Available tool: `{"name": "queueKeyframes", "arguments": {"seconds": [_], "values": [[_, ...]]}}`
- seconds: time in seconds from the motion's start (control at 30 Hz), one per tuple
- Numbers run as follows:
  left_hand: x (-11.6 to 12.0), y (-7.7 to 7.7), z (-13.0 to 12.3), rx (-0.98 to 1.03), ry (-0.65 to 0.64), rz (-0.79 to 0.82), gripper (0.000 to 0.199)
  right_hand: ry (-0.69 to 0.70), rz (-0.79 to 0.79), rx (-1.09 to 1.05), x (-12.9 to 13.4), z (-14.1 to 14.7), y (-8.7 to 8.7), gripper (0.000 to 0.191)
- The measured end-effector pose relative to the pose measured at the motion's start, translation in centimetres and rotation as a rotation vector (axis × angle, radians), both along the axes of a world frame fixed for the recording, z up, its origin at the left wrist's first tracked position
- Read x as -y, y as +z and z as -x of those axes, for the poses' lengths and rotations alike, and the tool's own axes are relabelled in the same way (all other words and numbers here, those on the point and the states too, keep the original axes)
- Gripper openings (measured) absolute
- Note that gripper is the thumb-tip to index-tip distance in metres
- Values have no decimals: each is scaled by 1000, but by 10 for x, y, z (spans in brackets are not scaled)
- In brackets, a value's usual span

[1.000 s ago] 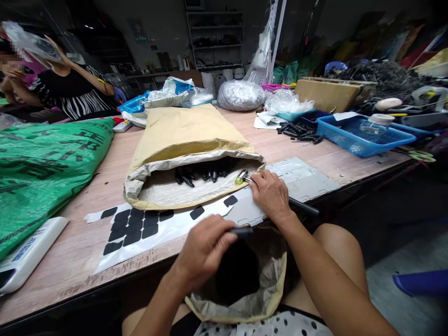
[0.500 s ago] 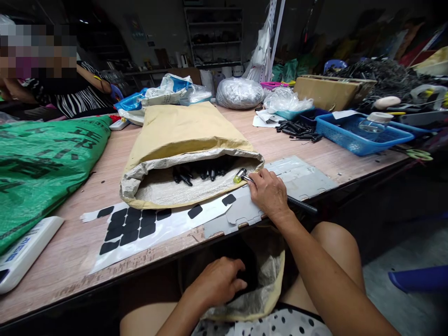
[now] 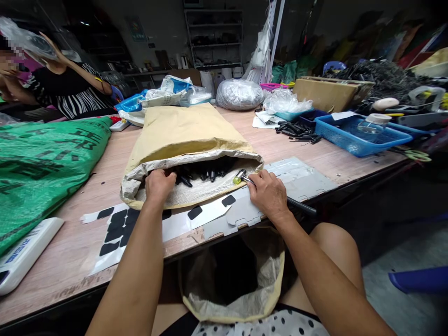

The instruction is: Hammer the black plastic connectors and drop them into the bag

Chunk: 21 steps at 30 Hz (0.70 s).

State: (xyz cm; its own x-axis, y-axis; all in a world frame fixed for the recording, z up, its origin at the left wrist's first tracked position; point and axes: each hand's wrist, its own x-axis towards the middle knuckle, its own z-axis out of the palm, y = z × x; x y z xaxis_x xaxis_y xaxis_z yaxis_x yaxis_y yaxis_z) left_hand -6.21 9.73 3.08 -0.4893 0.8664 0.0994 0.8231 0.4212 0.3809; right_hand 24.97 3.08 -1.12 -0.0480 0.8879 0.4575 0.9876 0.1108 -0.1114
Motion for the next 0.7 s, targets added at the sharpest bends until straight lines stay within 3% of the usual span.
{"name": "queueKeyframes", "arguments": {"seconds": [0.1,0.27,0.37,0.43,0.57,0.63,0.7], "values": [[0,-5,-6,-24,9,36,33,-4,4,1,0,0,0,22],[15,4,-9,-19,-15,142,27,-7,6,-9,1,1,0,21],[35,11,-11,-13,-46,-13,25,-5,0,-9,1,1,1,21],[54,13,-18,66,-199,-168,28,-1,-2,-6,1,1,1,21],[86,7,-42,296,-755,-212,30,4,-11,-10,1,0,0,21],[92,-2,-52,285,-894,-187,23,4,-10,-16,1,0,0,22],[92,-11,-58,228,-931,-188,18,6,-5,-24,1,0,0,22]]}}
